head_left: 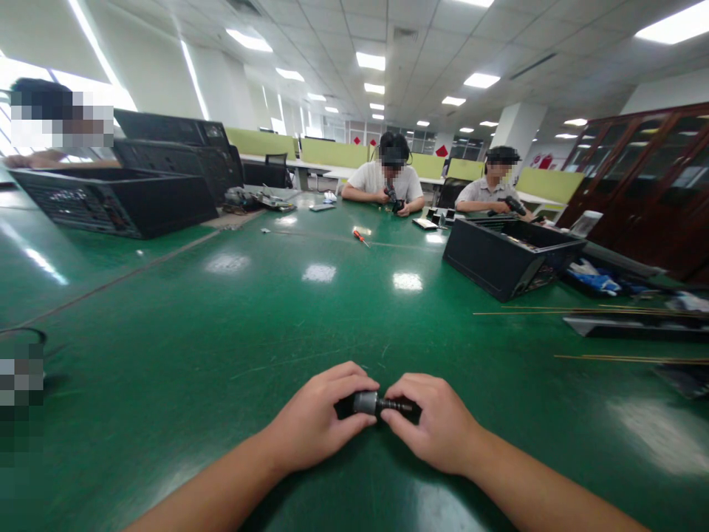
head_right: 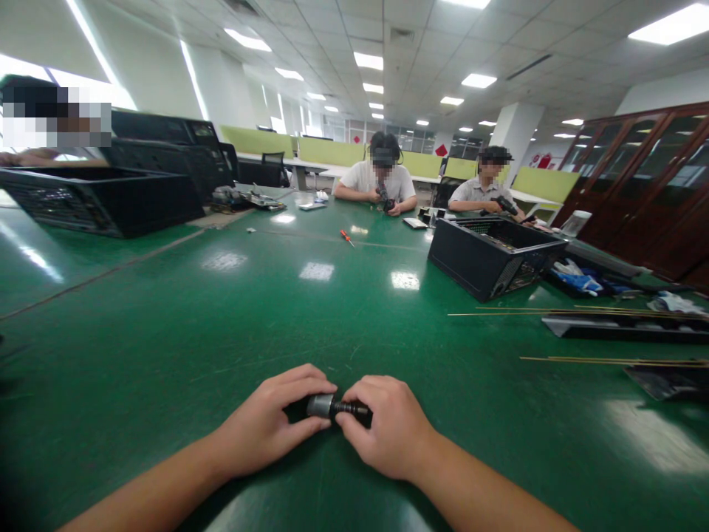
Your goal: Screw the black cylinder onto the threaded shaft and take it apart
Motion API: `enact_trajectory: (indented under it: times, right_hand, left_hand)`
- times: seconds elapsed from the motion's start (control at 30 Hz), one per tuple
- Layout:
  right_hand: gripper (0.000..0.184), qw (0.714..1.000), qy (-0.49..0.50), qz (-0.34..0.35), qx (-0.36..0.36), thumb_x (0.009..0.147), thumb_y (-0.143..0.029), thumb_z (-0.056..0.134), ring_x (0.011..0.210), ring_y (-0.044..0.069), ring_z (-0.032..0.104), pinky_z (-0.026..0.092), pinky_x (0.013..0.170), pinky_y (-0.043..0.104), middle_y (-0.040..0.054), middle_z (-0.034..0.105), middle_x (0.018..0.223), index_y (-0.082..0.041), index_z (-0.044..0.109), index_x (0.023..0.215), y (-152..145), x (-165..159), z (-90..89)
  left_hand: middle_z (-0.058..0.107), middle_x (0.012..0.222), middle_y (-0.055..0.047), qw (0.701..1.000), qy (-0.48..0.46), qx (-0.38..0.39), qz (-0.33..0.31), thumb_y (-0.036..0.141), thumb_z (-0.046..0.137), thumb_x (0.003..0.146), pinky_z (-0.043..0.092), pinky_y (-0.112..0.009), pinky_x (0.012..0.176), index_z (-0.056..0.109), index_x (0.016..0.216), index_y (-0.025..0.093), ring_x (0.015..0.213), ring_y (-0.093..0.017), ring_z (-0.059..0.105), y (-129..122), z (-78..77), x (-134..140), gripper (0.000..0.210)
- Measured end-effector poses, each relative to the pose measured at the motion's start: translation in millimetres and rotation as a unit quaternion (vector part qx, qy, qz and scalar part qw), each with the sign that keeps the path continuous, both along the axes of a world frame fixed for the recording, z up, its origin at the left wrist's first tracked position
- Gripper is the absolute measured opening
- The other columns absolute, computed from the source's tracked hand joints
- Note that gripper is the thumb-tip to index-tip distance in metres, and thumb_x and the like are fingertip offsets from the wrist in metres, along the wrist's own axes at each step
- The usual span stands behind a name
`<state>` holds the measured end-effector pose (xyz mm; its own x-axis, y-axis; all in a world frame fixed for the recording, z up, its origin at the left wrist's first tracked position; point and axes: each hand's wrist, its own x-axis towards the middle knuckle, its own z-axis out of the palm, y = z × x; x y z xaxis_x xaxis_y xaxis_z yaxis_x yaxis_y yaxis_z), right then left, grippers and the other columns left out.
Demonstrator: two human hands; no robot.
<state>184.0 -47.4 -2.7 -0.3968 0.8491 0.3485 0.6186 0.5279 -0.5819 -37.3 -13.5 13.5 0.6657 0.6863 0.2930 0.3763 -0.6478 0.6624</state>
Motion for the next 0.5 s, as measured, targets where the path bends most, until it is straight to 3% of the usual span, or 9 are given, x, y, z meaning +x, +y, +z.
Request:
enact_trajectory:
  times: [0.5]
  right_hand:
    - [0.006, 1.0, 0.0, -0.004, 0.008, 0.085, -0.025, 0.065, 0.075, 0.017, 0.063, 0.043, 0.07, 0.029, 0.0013, 0.069, 0.082, -0.021, 0.067, 0.089, 0.5, 0.3, 0.1]
  left_hand:
    - [0.067, 0.104, -0.005, 1.0, -0.002, 0.003, 0.008, 0.017, 0.068, 0.082, 0.051, -0.031, 0.086, 0.067, 0.11, 0.022, 0.097, -0.018, 0.063, 0.8, 1.2, -1.1, 0.028]
